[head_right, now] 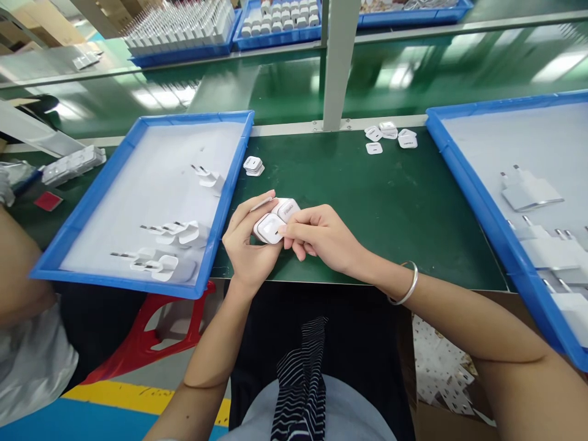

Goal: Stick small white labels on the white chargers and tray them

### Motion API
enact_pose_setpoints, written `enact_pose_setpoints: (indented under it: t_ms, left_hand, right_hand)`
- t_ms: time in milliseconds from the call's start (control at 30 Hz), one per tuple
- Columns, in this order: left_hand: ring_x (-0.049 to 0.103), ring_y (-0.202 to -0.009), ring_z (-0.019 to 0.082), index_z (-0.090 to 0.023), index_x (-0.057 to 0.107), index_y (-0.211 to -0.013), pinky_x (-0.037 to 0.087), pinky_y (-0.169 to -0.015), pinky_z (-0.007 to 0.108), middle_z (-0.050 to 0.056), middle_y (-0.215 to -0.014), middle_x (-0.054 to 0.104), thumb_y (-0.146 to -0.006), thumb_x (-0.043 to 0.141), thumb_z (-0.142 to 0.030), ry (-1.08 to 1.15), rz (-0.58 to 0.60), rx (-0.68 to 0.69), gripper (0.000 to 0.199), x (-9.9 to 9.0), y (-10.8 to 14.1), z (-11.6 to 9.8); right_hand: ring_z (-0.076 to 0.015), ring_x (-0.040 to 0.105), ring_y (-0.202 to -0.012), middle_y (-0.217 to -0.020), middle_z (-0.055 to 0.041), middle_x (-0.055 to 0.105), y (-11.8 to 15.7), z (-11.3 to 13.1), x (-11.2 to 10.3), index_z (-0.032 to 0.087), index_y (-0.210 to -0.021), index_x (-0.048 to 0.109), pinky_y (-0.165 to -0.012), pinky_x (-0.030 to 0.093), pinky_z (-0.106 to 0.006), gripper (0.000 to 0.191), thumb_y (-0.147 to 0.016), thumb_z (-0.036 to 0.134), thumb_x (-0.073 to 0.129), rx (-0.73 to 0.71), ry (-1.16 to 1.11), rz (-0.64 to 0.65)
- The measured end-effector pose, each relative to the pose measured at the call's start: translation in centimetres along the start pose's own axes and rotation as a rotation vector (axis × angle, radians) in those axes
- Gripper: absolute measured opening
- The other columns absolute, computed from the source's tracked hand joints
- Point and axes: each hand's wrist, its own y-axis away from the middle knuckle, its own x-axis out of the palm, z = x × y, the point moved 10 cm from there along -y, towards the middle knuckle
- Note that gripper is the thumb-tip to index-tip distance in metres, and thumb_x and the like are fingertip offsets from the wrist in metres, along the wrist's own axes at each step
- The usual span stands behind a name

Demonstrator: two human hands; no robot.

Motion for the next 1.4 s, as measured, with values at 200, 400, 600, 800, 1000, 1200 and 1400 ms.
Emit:
enact_pose_setpoints:
  t_ms: [200, 400, 600, 800, 1000, 1200, 1400]
  left_hand:
    - [0.072, -0.107, 0.022, -0.018, 0.071, -0.112, 0.062, -0.093, 0.040, 0.009, -0.120, 0.073, -0.079, 0.073, -0.009, -0.005, 0.004, 0.009, 0.035, 0.1, 0.0, 0.0]
    - [0.072, -0.107, 0.022, -0.017, 0.072, -0.112, 0.062, -0.093, 0.039, 0.010, -0.120, 0.074, -0.077, 0.073, -0.006, 0.013, 0.005, 0.008, 0.037, 0.2, 0.0, 0.0]
    - [0.072, -0.106, 0.022, -0.018, 0.072, -0.111, 0.063, -0.092, 0.040, 0.009, -0.120, 0.074, -0.078, 0.072, -0.010, -0.018, 0.007, 0.002, 0.034, 0.2, 0.1, 0.1]
    - [0.072, -0.106, 0.022, -0.019, 0.072, -0.111, 0.063, -0.092, 0.040, 0.008, -0.120, 0.074, -0.076, 0.074, -0.009, 0.005, 0.017, -0.036, 0.036, 0.3, 0.1, 0.5]
    - [0.071, -0.107, 0.021, -0.019, 0.075, -0.107, 0.061, -0.096, 0.039, 0.008, -0.119, 0.075, -0.071, 0.077, -0.006, 0.096, 0.069, -0.148, 0.038, 0.7, 0.4, 1.7]
    - [0.070, -0.110, 0.021, -0.022, 0.076, -0.107, 0.061, -0.095, 0.038, 0.007, -0.119, 0.074, -0.073, 0.081, -0.015, 0.231, 0.080, -0.240, 0.034, 0.8, 0.3, 2.3]
    - [0.071, -0.110, 0.022, -0.023, 0.077, -0.105, 0.060, -0.096, 0.037, 0.008, -0.117, 0.074, -0.070, 0.088, -0.025, 0.344, 0.094, -0.300, 0.037, 1.4, 0.4, 2.6]
  right_hand:
    - [-0.0068, 0.040, -0.038, -0.042, -0.0012, 0.057, -0.1, -0.2, 0.0, 0.014, -0.057, 0.067, -0.043, 0.028, -0.023, 0.031, -0.082, 0.032, 0.068, 0.037, -0.014, 0.007]
    - [-0.0066, 0.040, -0.039, -0.042, -0.0010, 0.056, -0.1, -0.2, 0.0, 0.014, -0.057, 0.067, -0.043, 0.028, -0.022, 0.033, -0.083, 0.034, 0.068, 0.035, -0.017, 0.009]
    - [-0.0066, 0.040, -0.041, -0.043, -0.0004, 0.057, -0.1, -0.3, 0.0, 0.014, -0.058, 0.067, -0.044, 0.029, -0.022, 0.028, -0.083, 0.026, 0.065, 0.009, 0.004, 0.013]
    - [-0.0063, 0.039, -0.041, -0.043, 0.0016, 0.055, -0.1, 0.2, 0.1, 0.015, -0.058, 0.065, -0.046, 0.028, -0.023, 0.032, -0.088, 0.027, 0.064, -0.042, 0.102, 0.016]
    - [-0.0058, 0.036, -0.040, -0.039, 0.0045, 0.048, 0.0, 0.4, 0.1, 0.016, -0.056, 0.060, -0.046, 0.027, -0.024, 0.035, -0.088, 0.028, 0.065, -0.067, 0.249, -0.004]
    - [-0.0058, 0.040, -0.038, -0.038, 0.0025, 0.050, 0.1, 0.8, 0.7, 0.016, -0.054, 0.061, -0.044, 0.027, -0.023, 0.042, -0.089, 0.038, 0.067, -0.077, 0.059, 0.096]
    - [-0.0042, 0.036, -0.033, -0.035, 0.0028, 0.048, 0.2, 0.7, 1.1, 0.014, -0.053, 0.063, -0.040, 0.019, -0.023, 0.041, -0.086, 0.037, 0.071, -0.034, -0.097, 0.196]
